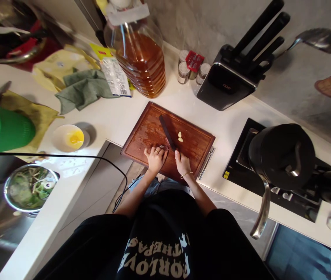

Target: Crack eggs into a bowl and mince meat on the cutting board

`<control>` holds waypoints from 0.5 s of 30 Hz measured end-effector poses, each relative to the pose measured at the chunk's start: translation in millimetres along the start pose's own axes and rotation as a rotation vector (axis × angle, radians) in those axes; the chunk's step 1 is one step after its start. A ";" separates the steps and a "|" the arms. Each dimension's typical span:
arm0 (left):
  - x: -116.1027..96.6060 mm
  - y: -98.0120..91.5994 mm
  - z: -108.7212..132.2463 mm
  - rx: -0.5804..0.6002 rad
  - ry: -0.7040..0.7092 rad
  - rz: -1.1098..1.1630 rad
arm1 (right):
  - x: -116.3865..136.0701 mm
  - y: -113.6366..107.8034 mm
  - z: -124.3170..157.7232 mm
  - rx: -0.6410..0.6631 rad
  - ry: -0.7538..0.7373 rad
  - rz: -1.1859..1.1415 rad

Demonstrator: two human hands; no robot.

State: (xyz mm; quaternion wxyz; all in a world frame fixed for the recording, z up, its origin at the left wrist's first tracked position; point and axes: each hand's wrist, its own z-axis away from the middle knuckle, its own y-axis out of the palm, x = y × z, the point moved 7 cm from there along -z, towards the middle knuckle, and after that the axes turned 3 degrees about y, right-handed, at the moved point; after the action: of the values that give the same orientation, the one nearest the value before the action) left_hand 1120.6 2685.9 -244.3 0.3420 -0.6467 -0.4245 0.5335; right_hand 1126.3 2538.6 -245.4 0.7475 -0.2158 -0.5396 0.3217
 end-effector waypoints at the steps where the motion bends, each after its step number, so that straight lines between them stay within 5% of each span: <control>1: 0.3 0.0 0.2 -0.008 -0.007 -0.005 | -1.0 -2.2 2.2 0.002 0.003 -0.001; 15: -1.5 0.2 -1.0 -0.021 -0.007 -0.066 | -17.7 0.8 40.0 0.063 -0.035 0.194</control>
State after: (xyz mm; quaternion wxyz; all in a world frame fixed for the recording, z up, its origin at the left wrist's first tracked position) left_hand 1121.5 2684.5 -243.7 0.3514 -0.6340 -0.4523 0.5196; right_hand 1084.6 2525.5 -244.7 0.7098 -0.2379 -0.5188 0.4128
